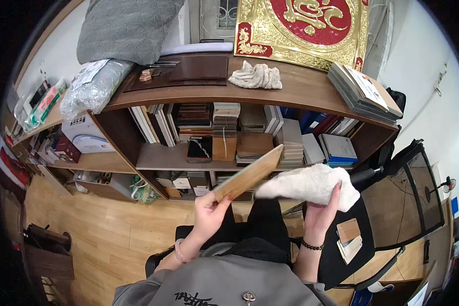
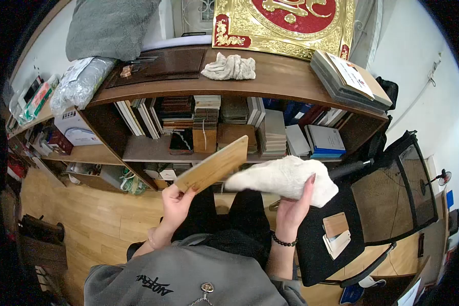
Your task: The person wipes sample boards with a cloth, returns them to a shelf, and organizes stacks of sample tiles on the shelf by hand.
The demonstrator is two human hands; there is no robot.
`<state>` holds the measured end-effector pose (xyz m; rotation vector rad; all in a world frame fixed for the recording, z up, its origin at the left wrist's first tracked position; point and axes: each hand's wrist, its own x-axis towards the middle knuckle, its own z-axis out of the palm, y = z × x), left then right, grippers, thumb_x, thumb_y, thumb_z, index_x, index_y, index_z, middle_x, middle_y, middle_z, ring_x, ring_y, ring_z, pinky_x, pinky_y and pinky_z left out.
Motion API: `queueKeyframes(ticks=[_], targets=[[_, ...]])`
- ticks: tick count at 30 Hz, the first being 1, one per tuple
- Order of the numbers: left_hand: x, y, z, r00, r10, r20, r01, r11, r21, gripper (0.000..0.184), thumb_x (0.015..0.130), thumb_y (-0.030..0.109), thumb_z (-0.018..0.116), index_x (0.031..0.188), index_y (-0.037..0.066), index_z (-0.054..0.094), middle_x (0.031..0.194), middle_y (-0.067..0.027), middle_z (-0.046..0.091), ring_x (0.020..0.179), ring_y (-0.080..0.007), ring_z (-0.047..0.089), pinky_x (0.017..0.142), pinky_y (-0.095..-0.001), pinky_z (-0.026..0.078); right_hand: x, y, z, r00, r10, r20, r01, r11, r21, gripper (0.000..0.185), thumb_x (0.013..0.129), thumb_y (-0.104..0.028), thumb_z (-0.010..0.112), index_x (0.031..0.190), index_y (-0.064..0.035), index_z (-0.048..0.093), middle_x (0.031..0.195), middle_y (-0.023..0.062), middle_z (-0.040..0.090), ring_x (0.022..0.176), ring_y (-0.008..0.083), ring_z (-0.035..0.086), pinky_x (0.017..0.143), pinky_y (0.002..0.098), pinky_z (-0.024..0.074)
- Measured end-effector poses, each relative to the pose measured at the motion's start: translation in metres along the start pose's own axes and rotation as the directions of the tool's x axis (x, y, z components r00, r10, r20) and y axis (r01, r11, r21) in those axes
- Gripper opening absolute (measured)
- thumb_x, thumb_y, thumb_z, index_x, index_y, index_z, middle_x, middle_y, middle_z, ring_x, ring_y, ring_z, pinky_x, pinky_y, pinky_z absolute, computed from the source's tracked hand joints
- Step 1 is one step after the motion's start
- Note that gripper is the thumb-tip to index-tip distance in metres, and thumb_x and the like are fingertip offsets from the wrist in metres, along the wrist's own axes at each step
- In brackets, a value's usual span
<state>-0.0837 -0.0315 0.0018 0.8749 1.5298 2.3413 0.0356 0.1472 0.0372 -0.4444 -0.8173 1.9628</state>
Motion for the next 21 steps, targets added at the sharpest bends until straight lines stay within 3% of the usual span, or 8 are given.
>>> queueKeyframes(ticks=[2,3,4,6,12,13,16,21], targets=[[0.0,0.007,0.011,0.965,0.259,0.045,-0.259,0.909,0.328,0.024,0.08,0.004,0.059,0.104,0.0,0.061,0.109,-0.0125,0.061,0.1,-0.0207,0.059,0.086,-0.0308,0.045,-0.01,-0.002,0.008,0.992,0.083,0.091,-0.092,0.99,0.106,0.059,0.089,-0.046,0.046,0.131,-0.0062,0.033,0.129,0.0152,0.041,0.12,0.0315,0.04,0.098,0.049,0.0339],[0.001,0.01,0.013,0.964,0.263,0.045,-0.263,0.907,0.329,0.024,0.08,0.004,0.059,0.104,0.0,0.061,0.109,-0.0125,0.061,0.1,-0.0207,0.059,0.086,-0.0308,0.045,-0.021,0.007,0.016,0.943,0.208,0.259,-0.264,0.943,0.204,0.062,0.088,-0.049,0.044,0.133,-0.0086,0.03,0.133,0.0146,0.036,0.124,0.0322,0.034,0.1,0.0525,0.0276],[0.003,0.012,0.015,0.915,0.381,0.134,-0.395,0.776,0.491,0.026,0.077,0.004,0.059,0.103,0.001,0.062,0.11,-0.0129,0.06,0.102,-0.0233,0.058,0.088,-0.0338,0.044,-0.027,0.012,0.022,0.851,0.299,0.432,-0.437,0.86,0.265,0.066,0.087,-0.052,0.043,0.136,-0.011,0.027,0.137,0.014,0.031,0.128,0.033,0.028,0.102,0.056,0.0214],[0.006,0.017,0.017,0.772,0.526,0.358,-0.591,0.386,0.708,0.031,0.07,0.006,0.061,0.101,0.002,0.064,0.112,-0.0137,0.06,0.106,-0.0284,0.056,0.092,-0.0397,0.041,-0.033,0.008,0.026,0.816,0.318,0.482,-0.49,0.824,0.285,0.067,0.087,-0.052,0.043,0.136,-0.0108,0.026,0.138,0.0137,0.03,0.128,0.0326,0.027,0.103,0.0556,0.0212],[0.01,0.026,0.022,0.753,0.504,0.423,-0.62,0.33,0.712,0.032,0.069,0.002,0.055,0.099,0.004,0.065,0.105,-0.0124,0.063,0.106,-0.0315,0.056,0.095,-0.0464,0.036,-0.048,0.005,0.032,0.747,0.385,0.543,-0.625,0.685,0.374,0.07,0.086,-0.049,0.047,0.139,-0.0105,0.022,0.14,0.0123,0.029,0.128,0.0298,0.028,0.103,0.0525,0.0234],[0.011,0.026,0.022,0.755,0.49,0.435,-0.618,0.313,0.721,0.032,0.069,0.002,0.055,0.099,0.005,0.066,0.105,-0.0115,0.063,0.106,-0.0307,0.056,0.095,-0.0461,0.036,-0.048,0.009,0.029,0.746,0.386,0.542,-0.627,0.683,0.376,0.07,0.086,-0.049,0.047,0.139,-0.0105,0.022,0.14,0.0123,0.029,0.128,0.0298,0.028,0.103,0.0525,0.0234],[0.009,0.012,0.017,0.727,0.486,0.486,-0.657,0.285,0.698,0.03,0.07,0.004,0.057,0.098,0.006,0.066,0.106,-0.0104,0.062,0.107,-0.0288,0.055,0.095,-0.0447,0.036,-0.038,0.028,0.01,0.799,0.307,0.518,-0.319,0.945,-0.068,0.069,0.085,-0.028,0.058,0.139,-0.0101,0.018,0.139,0.0097,0.031,0.122,0.0258,0.038,0.1,0.0431,0.0342],[-0.002,0.012,0.018,0.7,0.498,0.511,-0.689,0.283,0.668,0.028,0.074,0.007,0.06,0.101,0.005,0.062,0.11,-0.0087,0.06,0.111,-0.0255,0.052,0.096,-0.0419,0.037,-0.036,0.036,0.019,0.89,0.168,0.424,-0.071,0.969,-0.235,0.073,0.08,-0.001,0.06,0.139,-0.0081,0.018,0.135,0.0087,0.036,0.115,0.0209,0.045,0.095,0.0348,0.0407]])
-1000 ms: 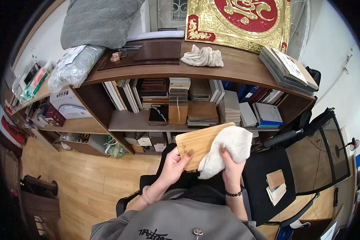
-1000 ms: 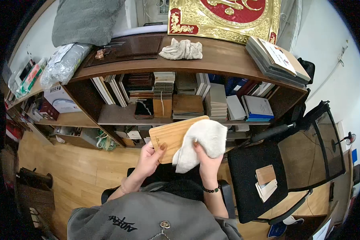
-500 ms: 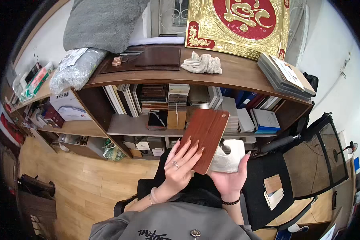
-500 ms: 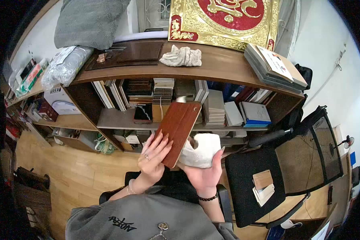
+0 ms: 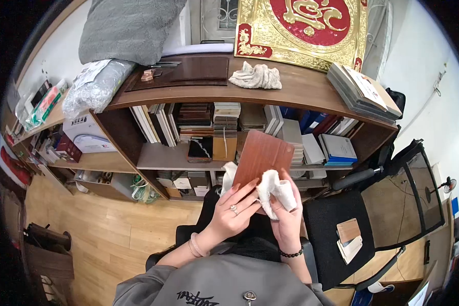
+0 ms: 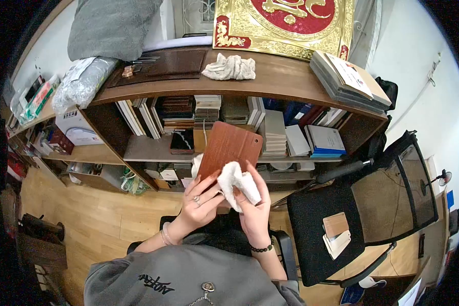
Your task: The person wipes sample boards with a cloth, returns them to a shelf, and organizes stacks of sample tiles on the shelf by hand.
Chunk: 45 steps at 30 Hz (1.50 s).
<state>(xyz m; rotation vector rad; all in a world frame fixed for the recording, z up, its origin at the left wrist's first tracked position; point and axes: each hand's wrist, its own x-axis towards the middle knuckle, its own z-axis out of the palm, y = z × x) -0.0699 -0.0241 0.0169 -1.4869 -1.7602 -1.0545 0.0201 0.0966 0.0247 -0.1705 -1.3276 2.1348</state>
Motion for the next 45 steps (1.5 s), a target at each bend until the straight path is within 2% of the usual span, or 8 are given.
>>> queueKeyframes(ticks=[6,9,11,25,40,42,43,45], targets=[[0.019,0.037,0.005,0.645,-0.71,-0.282,0.275,0.56,-0.781,0.031,0.083,0.006,0.058,0.113,0.006,0.054,0.108,-0.0059,0.059,0.109,-0.02,0.052,0.093,-0.0379,0.041,0.0,-0.009,-0.001,0.982,-0.082,-0.169,0.114,0.976,0.186,0.07,0.077,0.007,0.059,0.136,-0.0055,0.026,0.123,0.0098,0.046,0.109,0.0183,0.05,0.092,0.0302,0.0428],[-0.022,0.012,0.019,0.504,-0.69,0.519,0.196,-0.494,-0.847,0.033,0.088,0.008,0.054,0.12,0.006,0.047,0.111,-0.0058,0.056,0.105,-0.0153,0.053,0.085,-0.0314,0.047,-0.007,0.001,0.002,0.992,-0.065,-0.111,0.067,0.998,0.013,0.067,0.076,0.005,0.062,0.134,-0.0048,0.03,0.118,0.0097,0.049,0.107,0.0176,0.05,0.09,0.0298,0.0434],[-0.031,0.01,0.021,0.512,-0.686,0.518,0.222,-0.476,-0.851,0.033,0.089,0.009,0.051,0.122,0.006,0.045,0.115,-0.0064,0.054,0.105,-0.0161,0.053,0.085,-0.0323,0.047,-0.009,0.008,0.008,0.996,-0.09,0.019,0.089,0.902,-0.421,0.064,0.075,0.003,0.065,0.131,-0.0039,0.034,0.115,0.0088,0.051,0.106,0.0166,0.05,0.087,0.0295,0.0442],[-0.021,0.013,0.003,0.514,-0.672,0.534,0.565,-0.203,-0.8,0.023,0.085,0.014,0.061,0.103,0.001,0.061,0.094,-0.0041,0.064,0.078,-0.0086,0.06,0.064,-0.0227,0.051,0.016,-0.025,0.005,0.968,-0.05,-0.246,0.042,0.998,-0.037,0.045,0.076,0.004,0.064,0.116,0.0005,0.045,0.102,0.0097,0.058,0.092,0.0171,0.058,0.078,0.0285,0.0491],[-0.022,0.015,-0.001,0.392,-0.671,0.629,0.506,-0.415,-0.757,0.027,0.085,0.011,0.06,0.108,-0.002,0.057,0.099,-0.0063,0.063,0.085,-0.0111,0.06,0.071,-0.0246,0.051,0.029,-0.035,-0.047,0.879,-0.354,-0.32,0.354,0.933,-0.059,0.049,0.087,-0.016,0.05,0.132,-0.0047,0.033,0.128,0.0157,0.04,0.119,0.0267,0.039,0.1,0.0363,0.0329],[-0.025,0.013,0.0,0.347,-0.684,0.641,0.467,-0.467,-0.751,0.027,0.085,0.01,0.06,0.109,-0.002,0.057,0.1,-0.0066,0.062,0.086,-0.0115,0.06,0.072,-0.0246,0.051,0.022,-0.033,-0.03,0.86,-0.509,-0.03,0.412,0.729,-0.546,0.055,0.085,-0.016,0.049,0.136,-0.0069,0.03,0.137,0.0219,0.029,0.127,0.0355,0.03,0.105,0.0407,0.0253],[-0.026,0.013,0.004,0.435,-0.697,0.57,0.476,-0.359,-0.803,0.027,0.084,0.008,0.06,0.109,-0.002,0.057,0.1,-0.0067,0.062,0.088,-0.0115,0.06,0.073,-0.025,0.051,0.016,-0.029,-0.017,0.831,-0.491,0.261,0.388,0.176,-0.905,0.056,0.083,-0.013,0.049,0.136,-0.008,0.031,0.141,0.023,0.024,0.129,0.0395,0.025,0.107,0.0429,0.0219],[-0.027,0.014,0.009,0.606,-0.677,0.418,0.458,-0.133,-0.879,0.027,0.083,0.004,0.059,0.109,-0.003,0.056,0.101,-0.0069,0.062,0.091,-0.0114,0.059,0.076,-0.0258,0.05,0.003,-0.022,0.012,0.875,-0.321,0.362,0.396,0.045,-0.917,0.05,0.079,-0.007,0.05,0.129,-0.0075,0.043,0.141,0.0215,0.025,0.13,0.0425,0.022,0.107,0.0473,0.0171]])
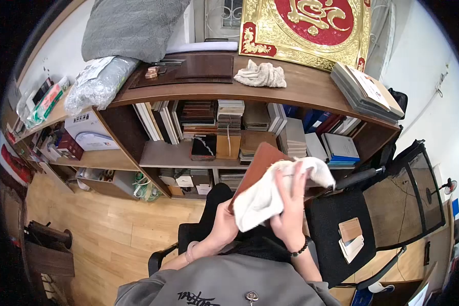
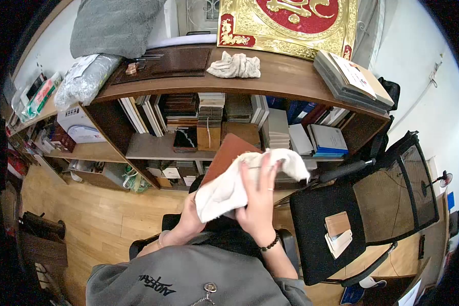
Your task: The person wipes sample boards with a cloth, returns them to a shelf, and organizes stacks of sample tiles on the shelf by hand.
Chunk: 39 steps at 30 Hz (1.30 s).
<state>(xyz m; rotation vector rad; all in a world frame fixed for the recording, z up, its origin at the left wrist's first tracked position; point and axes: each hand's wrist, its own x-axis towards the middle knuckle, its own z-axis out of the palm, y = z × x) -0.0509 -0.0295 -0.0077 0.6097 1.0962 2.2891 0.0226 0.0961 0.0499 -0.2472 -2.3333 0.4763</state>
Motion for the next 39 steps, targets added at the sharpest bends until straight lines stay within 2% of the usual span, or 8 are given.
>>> queueKeyframes(ticks=[12,17,21,24,28,32,35,39], targets=[[-0.012,0.01,0.006,0.991,0.075,0.114,-0.124,0.843,0.524,0.025,0.079,0.001,0.062,0.103,-0.003,0.059,0.094,-0.0058,0.065,0.083,-0.0096,0.06,0.076,-0.0236,0.048,-0.001,0.009,0.011,0.996,-0.032,0.077,0.021,0.989,0.146,0.046,0.077,-0.002,0.052,0.122,-0.0077,0.052,0.138,0.0144,0.035,0.132,0.0417,0.017,0.107,0.0479,0.014],[-0.004,-0.002,-0.024,0.974,-0.175,0.144,0.135,0.958,0.254,0.025,0.077,0.005,0.065,0.099,-0.005,0.059,0.087,-0.0036,0.064,0.085,-0.0102,0.059,0.076,-0.024,0.047,-0.018,0.01,0.021,0.944,-0.251,0.213,0.182,0.937,0.299,0.044,0.078,-0.004,0.053,0.121,-0.0111,0.054,0.14,0.0138,0.032,0.133,0.04,0.015,0.107,0.0485,0.0113],[-0.016,-0.014,-0.016,0.966,-0.199,0.162,0.086,0.845,0.528,0.025,0.076,0.006,0.066,0.097,-0.005,0.059,0.082,-0.0027,0.064,0.08,-0.0113,0.06,0.073,-0.0244,0.047,0.005,0.023,0.019,0.987,0.108,-0.119,-0.062,0.939,0.337,0.043,0.078,-0.007,0.055,0.119,-0.0163,0.057,0.143,0.0121,0.026,0.134,0.0373,0.012,0.108,0.0478,0.0085],[-0.013,-0.016,-0.013,0.983,0.166,0.079,-0.184,0.885,0.428,0.033,0.081,0.004,0.06,0.113,0.001,0.055,0.102,-0.0088,0.062,0.091,-0.0182,0.06,0.08,-0.0273,0.047,-0.008,0.01,0.022,0.986,-0.148,0.074,0.133,0.975,0.18,0.04,0.08,-0.01,0.055,0.119,-0.0172,0.057,0.144,0.0133,0.022,0.135,0.0354,0.01,0.108,0.046,0.0075],[-0.007,-0.01,-0.012,0.987,-0.039,0.155,-0.034,0.895,0.445,0.036,0.078,0.002,0.059,0.113,0.001,0.056,0.103,-0.0112,0.062,0.092,-0.0207,0.061,0.08,-0.0274,0.048,-0.005,0.006,0.024,0.952,-0.305,0.02,0.288,0.917,0.277,0.037,0.083,-0.014,0.053,0.119,-0.0137,0.057,0.145,0.0159,0.017,0.136,0.0337,0.007,0.109,0.0441,0.0064],[-0.01,0.006,0.003,0.957,-0.212,0.197,-0.012,0.651,0.759,0.038,0.075,0.0,0.058,0.113,0.001,0.056,0.104,-0.0136,0.061,0.093,-0.0233,0.061,0.081,-0.0274,0.049,0.013,0.03,0.025,0.97,0.103,-0.222,0.026,0.859,0.512,0.039,0.088,-0.017,0.05,0.126,-0.0112,0.048,0.142,0.0164,0.026,0.135,0.0318,0.014,0.109,0.0443,0.01],[-0.001,0.01,0.002,0.925,0.125,0.359,-0.38,0.326,0.866,0.042,0.071,-0.001,0.058,0.113,0.002,0.056,0.104,-0.0149,0.061,0.094,-0.0264,0.061,0.081,-0.0286,0.05,0.001,0.037,0.025,0.742,0.592,0.315,-0.329,-0.088,0.94,0.045,0.091,-0.024,0.046,0.132,-0.007,0.036,0.137,0.0145,0.035,0.126,0.0284,0.035,0.101,0.0416,0.0312],[0.007,0.01,0.005,0.779,0.35,0.521,-0.529,-0.079,0.845,0.049,0.064,-0.001,0.06,0.113,0.003,0.057,0.11,-0.015,0.059,0.101,-0.0297,0.057,0.086,-0.0322,0.047,-0.006,0.011,0.013,0.784,0.239,0.573,-0.295,-0.669,0.682,0.045,0.093,-0.021,0.045,0.132,-0.006,0.029,0.126,0.0093,0.044,0.116,0.0232,0.044,0.098,0.0407,0.0348]])
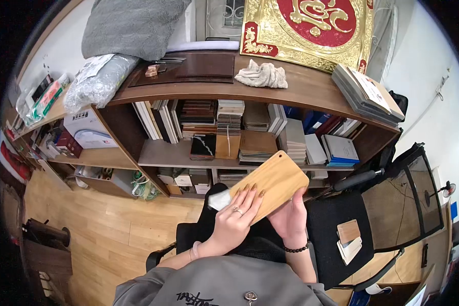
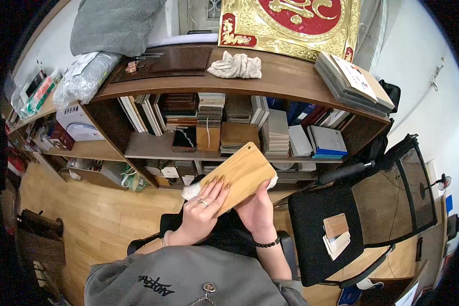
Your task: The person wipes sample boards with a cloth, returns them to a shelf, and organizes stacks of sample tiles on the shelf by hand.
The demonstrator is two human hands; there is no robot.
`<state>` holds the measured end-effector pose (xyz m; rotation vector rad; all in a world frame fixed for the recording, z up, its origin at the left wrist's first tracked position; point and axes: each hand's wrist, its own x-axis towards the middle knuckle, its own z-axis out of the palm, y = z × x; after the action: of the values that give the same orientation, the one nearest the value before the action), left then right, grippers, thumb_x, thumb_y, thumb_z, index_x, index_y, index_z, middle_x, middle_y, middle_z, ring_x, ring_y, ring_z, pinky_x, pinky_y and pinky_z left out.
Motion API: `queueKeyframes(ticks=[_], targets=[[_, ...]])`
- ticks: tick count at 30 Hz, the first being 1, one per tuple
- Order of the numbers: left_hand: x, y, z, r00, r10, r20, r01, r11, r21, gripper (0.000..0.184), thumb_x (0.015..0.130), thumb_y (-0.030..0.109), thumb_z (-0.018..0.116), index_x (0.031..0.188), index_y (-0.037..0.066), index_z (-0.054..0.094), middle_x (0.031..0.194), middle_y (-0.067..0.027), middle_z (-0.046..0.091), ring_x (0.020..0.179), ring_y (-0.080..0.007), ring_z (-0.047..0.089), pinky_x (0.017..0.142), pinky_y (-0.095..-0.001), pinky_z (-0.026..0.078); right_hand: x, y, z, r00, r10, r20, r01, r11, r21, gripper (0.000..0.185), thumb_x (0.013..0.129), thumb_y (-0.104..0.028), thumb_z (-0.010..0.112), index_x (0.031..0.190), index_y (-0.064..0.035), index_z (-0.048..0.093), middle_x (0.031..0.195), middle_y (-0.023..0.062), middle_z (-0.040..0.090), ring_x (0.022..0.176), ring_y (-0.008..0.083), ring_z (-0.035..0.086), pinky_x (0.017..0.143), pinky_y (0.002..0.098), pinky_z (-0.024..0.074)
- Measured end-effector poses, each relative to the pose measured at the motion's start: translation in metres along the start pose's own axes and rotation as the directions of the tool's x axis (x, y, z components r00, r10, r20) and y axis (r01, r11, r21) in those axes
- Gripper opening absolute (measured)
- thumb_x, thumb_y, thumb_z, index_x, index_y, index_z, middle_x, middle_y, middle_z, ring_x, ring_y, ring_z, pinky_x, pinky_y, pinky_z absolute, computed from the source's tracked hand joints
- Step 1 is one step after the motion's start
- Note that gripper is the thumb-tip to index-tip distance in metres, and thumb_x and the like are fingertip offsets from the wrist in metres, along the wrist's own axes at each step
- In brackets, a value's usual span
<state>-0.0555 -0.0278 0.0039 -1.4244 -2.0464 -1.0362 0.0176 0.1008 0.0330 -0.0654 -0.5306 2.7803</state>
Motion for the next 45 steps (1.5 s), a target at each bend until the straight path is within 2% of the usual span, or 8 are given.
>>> queueKeyframes(ticks=[9,13,21,29,36,39,42,45], targets=[[0.016,0.006,-0.016,0.962,-0.227,-0.149,0.153,0.906,-0.395,0.051,0.082,0.007,0.054,0.129,0.002,0.035,0.131,-0.0155,0.04,0.121,-0.0258,0.04,0.101,-0.0402,0.032,0.001,-0.021,-0.008,0.93,-0.356,-0.092,0.262,0.816,-0.515,0.05,0.092,-0.034,0.043,0.132,-0.0056,0.03,0.131,0.0108,0.042,0.118,0.0262,0.044,0.097,0.0418,0.0376],[-0.011,-0.004,0.014,0.713,-0.482,0.509,0.449,-0.245,-0.859,0.049,0.091,0.012,0.048,0.134,0.001,0.026,0.132,-0.0163,0.04,0.123,-0.0238,0.038,0.101,-0.042,0.033,-0.002,-0.02,-0.006,0.976,-0.151,-0.154,0.111,0.963,-0.245,0.05,0.093,-0.034,0.042,0.132,-0.005,0.03,0.132,0.0111,0.04,0.118,0.0267,0.044,0.096,0.0424,0.0386],[-0.007,-0.019,0.009,0.627,-0.376,0.683,0.084,-0.838,-0.539,0.053,0.093,0.034,0.04,0.135,0.005,0.026,0.136,-0.0166,0.035,0.123,-0.032,0.037,0.101,-0.0468,0.034,-0.004,-0.017,-0.027,0.98,0.027,-0.196,-0.072,0.971,-0.229,0.047,0.092,-0.031,0.046,0.131,-0.0089,0.033,0.129,0.0117,0.045,0.117,0.0267,0.045,0.094,0.048,0.0394],[0.0,-0.021,0.003,0.671,-0.335,0.662,0.119,-0.832,-0.541,0.053,0.094,0.034,0.037,0.135,0.003,0.025,0.136,-0.0181,0.034,0.124,-0.0323,0.037,0.102,-0.0477,0.033,-0.01,-0.013,-0.052,0.925,0.326,-0.197,-0.335,0.942,-0.015,0.038,0.088,-0.016,0.051,0.122,-0.0011,0.044,0.121,0.0125,0.051,0.111,0.0234,0.05,0.093,0.04,0.0426],[0.006,-0.021,-0.009,0.672,-0.47,0.573,0.217,-0.614,-0.759,0.051,0.095,0.035,0.034,0.134,0.003,0.026,0.133,-0.0161,0.038,0.122,-0.0282,0.04,0.101,-0.043,0.035,-0.005,-0.044,-0.01,0.842,-0.512,-0.171,0.342,0.751,-0.565,0.042,0.084,-0.014,0.059,0.119,0.0055,0.045,0.124,0.0153,0.048,0.113,0.0234,0.049,0.096,0.0385,0.0404],[0.01,-0.013,-0.006,0.683,-0.485,0.547,0.222,-0.576,-0.787,0.052,0.094,0.038,0.032,0.133,0.003,0.028,0.132,-0.0149,0.04,0.121,-0.0262,0.042,0.1,-0.0407,0.036,0.001,-0.03,0.014,0.386,-0.87,0.308,0.528,-0.066,-0.847,0.038,0.081,-0.013,0.06,0.116,-0.0001,0.052,0.131,0.0153,0.043,0.122,0.032,0.04,0.101,0.0397,0.0328],[0.012,-0.003,-0.005,0.704,-0.478,0.526,0.228,-0.549,-0.804,0.056,0.094,0.044,0.028,0.133,0.003,0.028,0.132,-0.014,0.04,0.12,-0.0252,0.043,0.1,-0.0393,0.037,0.005,-0.028,0.033,0.511,-0.423,0.749,0.241,-0.765,-0.597,0.041,0.076,-0.014,0.063,0.116,-0.0092,0.055,0.135,0.0173,0.037,0.128,0.0409,0.028,0.104,0.0469,0.0263],[0.017,0.005,-0.006,0.727,-0.44,0.526,0.25,-0.544,-0.801,0.066,0.091,0.054,0.019,0.133,0.004,0.028,0.131,-0.0129,0.041,0.119,-0.0241,0.043,0.1,-0.0378,0.037,0.002,0.01,0.024,0.742,-0.169,0.649,0.433,-0.619,-0.655,0.037,0.071,-0.015,0.065,0.107,-0.0126,0.058,0.134,0.0175,0.038,0.128,0.0468,0.022,0.103,0.0517,0.0261]])
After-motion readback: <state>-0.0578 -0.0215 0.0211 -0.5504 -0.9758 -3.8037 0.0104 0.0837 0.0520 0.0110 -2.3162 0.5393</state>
